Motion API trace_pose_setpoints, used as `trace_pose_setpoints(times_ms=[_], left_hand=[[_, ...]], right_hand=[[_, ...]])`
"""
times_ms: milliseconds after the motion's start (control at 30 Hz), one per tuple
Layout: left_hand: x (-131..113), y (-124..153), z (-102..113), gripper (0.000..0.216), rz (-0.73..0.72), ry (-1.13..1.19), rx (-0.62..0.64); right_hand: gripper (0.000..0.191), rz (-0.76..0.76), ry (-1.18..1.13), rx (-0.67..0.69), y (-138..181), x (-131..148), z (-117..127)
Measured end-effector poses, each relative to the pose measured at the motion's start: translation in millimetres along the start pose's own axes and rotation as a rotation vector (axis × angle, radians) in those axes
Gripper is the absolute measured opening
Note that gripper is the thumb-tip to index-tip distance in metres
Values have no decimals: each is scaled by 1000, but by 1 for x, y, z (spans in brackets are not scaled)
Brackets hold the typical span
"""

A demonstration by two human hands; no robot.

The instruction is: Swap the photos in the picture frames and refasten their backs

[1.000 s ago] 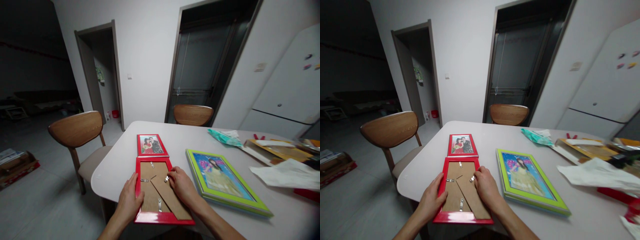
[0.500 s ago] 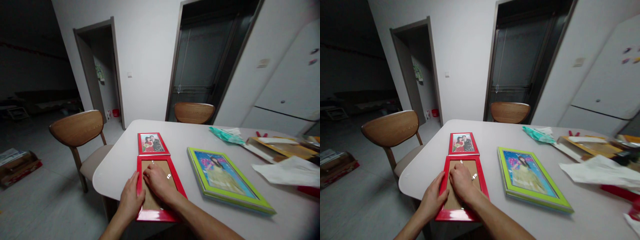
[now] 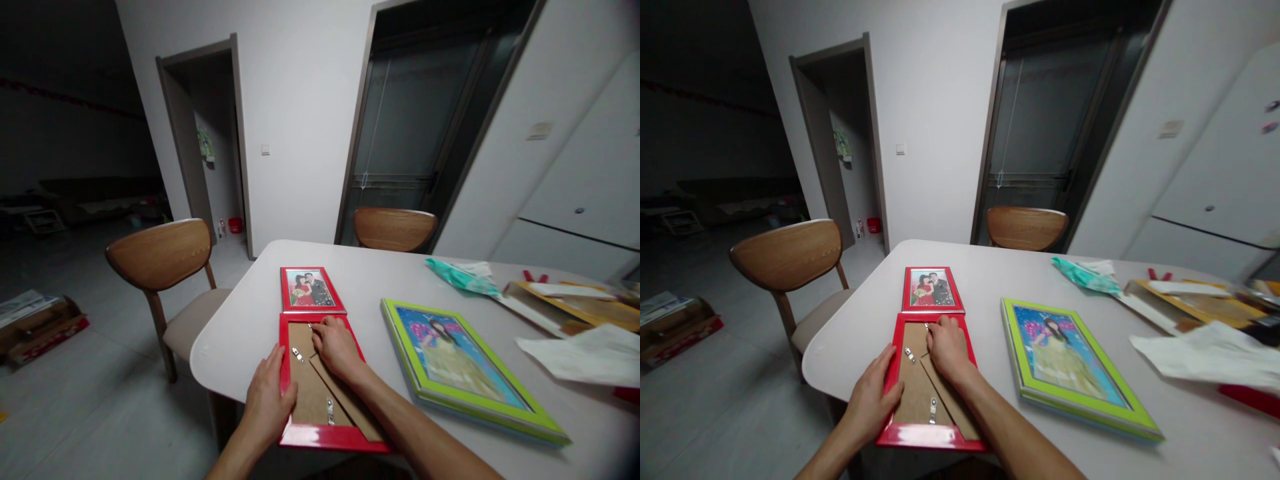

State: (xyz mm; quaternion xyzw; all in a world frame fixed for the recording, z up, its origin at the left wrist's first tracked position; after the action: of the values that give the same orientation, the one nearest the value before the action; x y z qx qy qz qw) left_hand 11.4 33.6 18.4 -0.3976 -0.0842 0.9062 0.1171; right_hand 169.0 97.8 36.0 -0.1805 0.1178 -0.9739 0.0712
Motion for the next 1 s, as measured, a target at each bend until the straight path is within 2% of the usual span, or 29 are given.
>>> trace_pose_setpoints(times_ms=[200,333,400,467,567,633,833,933,1000], left_hand=[[1,-1,-1,54,-27,-28,11],[1,0,-1,54,-20,-16,-9],[1,0,-1,54,-14,-20,-15],[1,0,-1,53,-6,-26,-15],[0,0,-1,53,-5,-28,-12],[-1,0,-2,53,-7,-29,-8],[0,-1,-2,52,-14,-33,-2],[-1,-1,-1,53,-10,-31,-5],[-1,0,-1,53,-7,-26,-3]], right_hand=[[28,10,-26,13,0,4,0],[33,78,-110,47,19,7,16],[30,174,-228,128,37,9,29],[26,263,-316,268,57,10,40],[26,307,-338,419,77,9,49],[23,322,-327,410,81,8,48],[10,326,-278,269,77,9,33],[13,301,-298,236,76,7,33],[23,226,-276,186,76,3,35]])
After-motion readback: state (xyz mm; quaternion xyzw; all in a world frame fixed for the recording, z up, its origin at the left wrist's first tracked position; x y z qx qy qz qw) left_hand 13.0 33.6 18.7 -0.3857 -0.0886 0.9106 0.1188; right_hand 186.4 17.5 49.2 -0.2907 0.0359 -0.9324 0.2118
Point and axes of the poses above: each hand's wrist, its own y-axis away from the middle knuckle, its own z-axis out of the back of the hand, x = y × z, the point moved 3 cm from there along -y, towards the middle knuckle, and after that the axes turned 2 degrees about -z, right-handed, at the moved point
